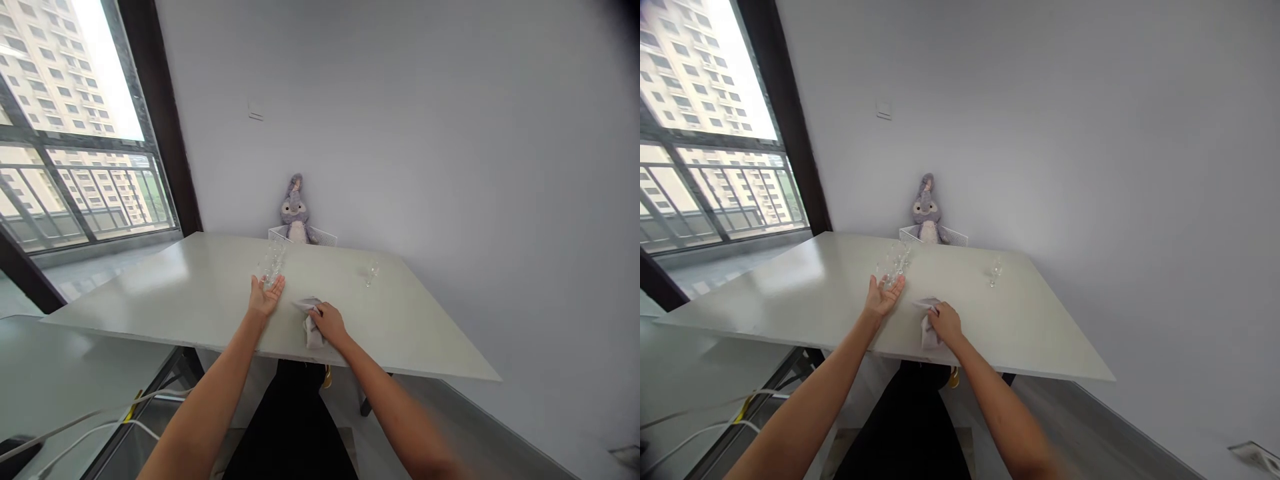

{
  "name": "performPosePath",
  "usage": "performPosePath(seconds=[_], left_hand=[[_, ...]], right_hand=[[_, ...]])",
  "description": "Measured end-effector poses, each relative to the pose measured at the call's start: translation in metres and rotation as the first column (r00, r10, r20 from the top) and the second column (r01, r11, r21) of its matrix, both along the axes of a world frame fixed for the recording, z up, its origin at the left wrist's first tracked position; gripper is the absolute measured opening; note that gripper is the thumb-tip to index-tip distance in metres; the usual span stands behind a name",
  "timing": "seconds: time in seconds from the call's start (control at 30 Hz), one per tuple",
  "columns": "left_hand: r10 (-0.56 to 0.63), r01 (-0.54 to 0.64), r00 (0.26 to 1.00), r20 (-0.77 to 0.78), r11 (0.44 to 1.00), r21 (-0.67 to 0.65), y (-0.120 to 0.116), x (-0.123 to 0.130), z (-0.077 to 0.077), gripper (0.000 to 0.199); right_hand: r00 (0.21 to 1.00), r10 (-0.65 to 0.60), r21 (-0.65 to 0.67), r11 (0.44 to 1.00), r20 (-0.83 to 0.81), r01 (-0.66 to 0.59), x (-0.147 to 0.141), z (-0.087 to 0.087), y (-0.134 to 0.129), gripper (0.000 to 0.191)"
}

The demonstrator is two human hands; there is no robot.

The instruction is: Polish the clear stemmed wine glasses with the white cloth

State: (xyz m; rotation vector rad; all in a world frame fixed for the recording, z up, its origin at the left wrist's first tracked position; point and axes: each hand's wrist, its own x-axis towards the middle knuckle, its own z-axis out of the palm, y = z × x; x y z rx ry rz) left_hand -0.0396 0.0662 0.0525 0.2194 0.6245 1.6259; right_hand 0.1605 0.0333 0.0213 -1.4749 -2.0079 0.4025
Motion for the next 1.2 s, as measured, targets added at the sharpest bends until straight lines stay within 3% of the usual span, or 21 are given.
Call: performPosePath(seconds=[0.07,0.1,0.17,0.23,0.3,0.37,0.43,0.53,0.63,0.7,0.8,0.93,1.0,1.07,1.13,1.2], left_hand=[[-0.004,0.003,0.999,0.038,1.000,0.018,0.000,0.000,0.000,0.035],[-0.009,0.008,0.999,0.043,1.000,0.025,-0.002,0.000,0.000,0.030],[-0.041,0.041,0.999,0.003,0.998,0.044,-0.008,0.004,-0.002,0.023],[-0.092,0.101,0.992,-0.089,0.990,0.102,-0.018,0.013,-0.003,0.022],[-0.129,0.162,0.974,-0.186,0.971,0.174,-0.029,0.025,-0.004,0.026],[-0.141,0.200,0.956,-0.258,0.954,0.222,-0.040,0.038,-0.004,0.033],[-0.137,0.215,0.943,-0.304,0.946,0.242,-0.048,0.050,-0.004,0.039],[-0.113,0.209,0.932,-0.343,0.943,0.259,-0.056,0.062,-0.003,0.043],[-0.105,0.216,0.914,-0.393,0.944,0.250,-0.062,0.063,0.001,0.045],[-0.111,0.239,0.894,-0.434,0.938,0.251,-0.066,0.060,0.004,0.046],[-0.110,0.271,0.865,-0.489,0.924,0.271,-0.073,0.056,0.009,0.049],[-0.083,0.323,0.798,-0.598,0.895,0.307,-0.082,0.056,0.012,0.056],[-0.081,0.371,0.737,-0.671,0.879,0.301,-0.085,0.058,0.012,0.056],[-0.070,0.408,0.676,-0.734,0.865,0.293,-0.087,0.058,0.014,0.052],[-0.034,0.431,0.619,-0.785,0.850,0.303,-0.089,0.055,0.017,0.048],[0.015,0.453,0.579,-0.815,0.826,0.337,-0.091,0.051,0.021,0.048]], right_hand=[[0.961,-0.047,-0.110,0.994,-0.273,0.017,0.005,0.001,0.001,0.034],[0.903,-0.083,-0.169,0.985,-0.421,0.011,0.007,0.003,0.000,0.035],[0.710,-0.172,-0.254,0.967,-0.683,-0.010,0.012,0.008,-0.003,0.032],[0.497,-0.231,-0.275,0.961,-0.836,-0.015,0.015,0.016,-0.008,0.027],[0.384,-0.235,-0.249,0.968,-0.893,0.013,0.017,0.026,-0.014,0.025],[0.406,-0.192,-0.180,0.981,-0.893,0.069,0.014,0.035,-0.021,0.025],[0.545,-0.100,-0.057,0.994,-0.833,0.095,0.009,0.041,-0.028,0.026],[0.811,0.101,0.147,0.989,-0.576,-0.019,-0.002,0.045,-0.041,0.029],[0.905,0.191,0.215,0.970,-0.379,-0.115,-0.008,0.047,-0.052,0.041],[0.887,0.235,0.193,0.966,-0.397,-0.170,-0.007,0.050,-0.058,0.044],[0.771,0.334,0.061,0.931,-0.543,-0.361,-0.002,0.056,-0.061,0.046],[0.609,0.367,-0.127,0.778,-0.703,-0.615,0.005,0.059,-0.058,0.046],[0.592,0.356,-0.133,0.770,-0.723,-0.624,0.006,0.056,-0.057,0.040],[0.570,0.314,-0.105,0.805,-0.759,-0.584,0.006,0.052,-0.057,0.031],[0.473,0.233,-0.093,0.817,-0.850,-0.569,0.007,0.048,-0.059,0.028],[0.325,0.128,-0.100,0.793,-0.937,-0.600,0.008,0.046,-0.062,0.028]])
